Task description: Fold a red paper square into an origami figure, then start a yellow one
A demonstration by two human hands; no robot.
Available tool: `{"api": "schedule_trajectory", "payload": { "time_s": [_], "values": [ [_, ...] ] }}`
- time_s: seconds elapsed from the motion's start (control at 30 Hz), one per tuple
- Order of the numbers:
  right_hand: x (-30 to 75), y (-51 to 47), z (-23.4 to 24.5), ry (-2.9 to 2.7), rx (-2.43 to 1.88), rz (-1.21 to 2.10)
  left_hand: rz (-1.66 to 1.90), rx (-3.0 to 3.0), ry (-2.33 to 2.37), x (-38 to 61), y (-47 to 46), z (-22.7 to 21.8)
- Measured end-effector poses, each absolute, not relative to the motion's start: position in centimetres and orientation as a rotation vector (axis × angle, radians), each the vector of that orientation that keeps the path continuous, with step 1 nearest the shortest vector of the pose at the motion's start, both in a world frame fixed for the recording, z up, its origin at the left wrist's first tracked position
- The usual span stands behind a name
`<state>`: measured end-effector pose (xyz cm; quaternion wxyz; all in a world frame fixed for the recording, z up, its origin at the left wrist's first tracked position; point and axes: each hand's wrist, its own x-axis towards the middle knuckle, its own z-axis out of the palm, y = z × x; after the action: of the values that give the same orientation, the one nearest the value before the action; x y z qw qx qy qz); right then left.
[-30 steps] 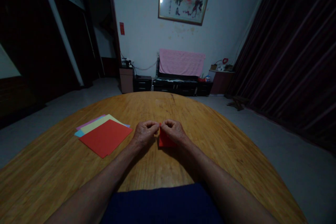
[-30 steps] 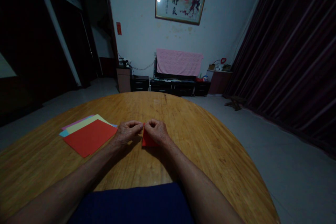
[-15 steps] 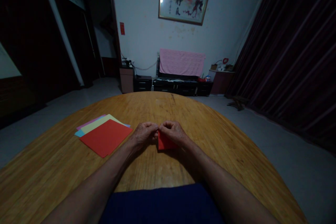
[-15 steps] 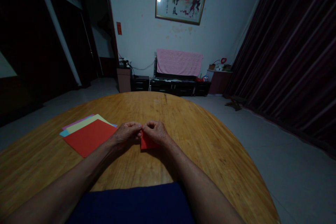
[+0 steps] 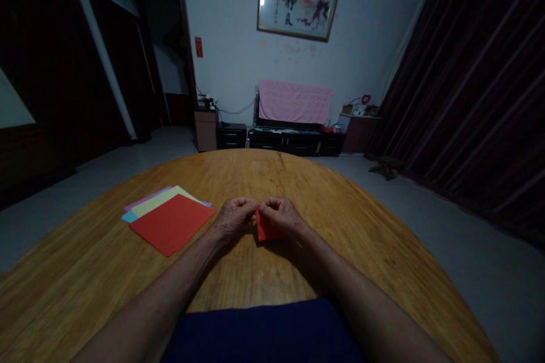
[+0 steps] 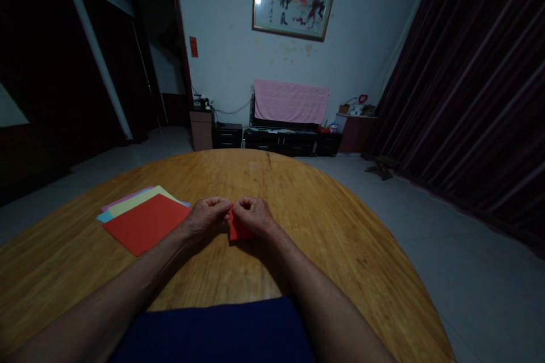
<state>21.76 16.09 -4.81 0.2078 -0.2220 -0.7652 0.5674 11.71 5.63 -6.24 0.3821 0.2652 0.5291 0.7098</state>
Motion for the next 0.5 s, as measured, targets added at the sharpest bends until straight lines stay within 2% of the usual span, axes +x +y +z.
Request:
{"api": "schedule_trajectory", "payload": {
  "time_s": [0.5],
  "values": [
    [21.7,16.58,-5.32,-2.147,-0.585,1.609,1.801,0.731,1.303,11.91,5.41,-6.04]
  ]
}}
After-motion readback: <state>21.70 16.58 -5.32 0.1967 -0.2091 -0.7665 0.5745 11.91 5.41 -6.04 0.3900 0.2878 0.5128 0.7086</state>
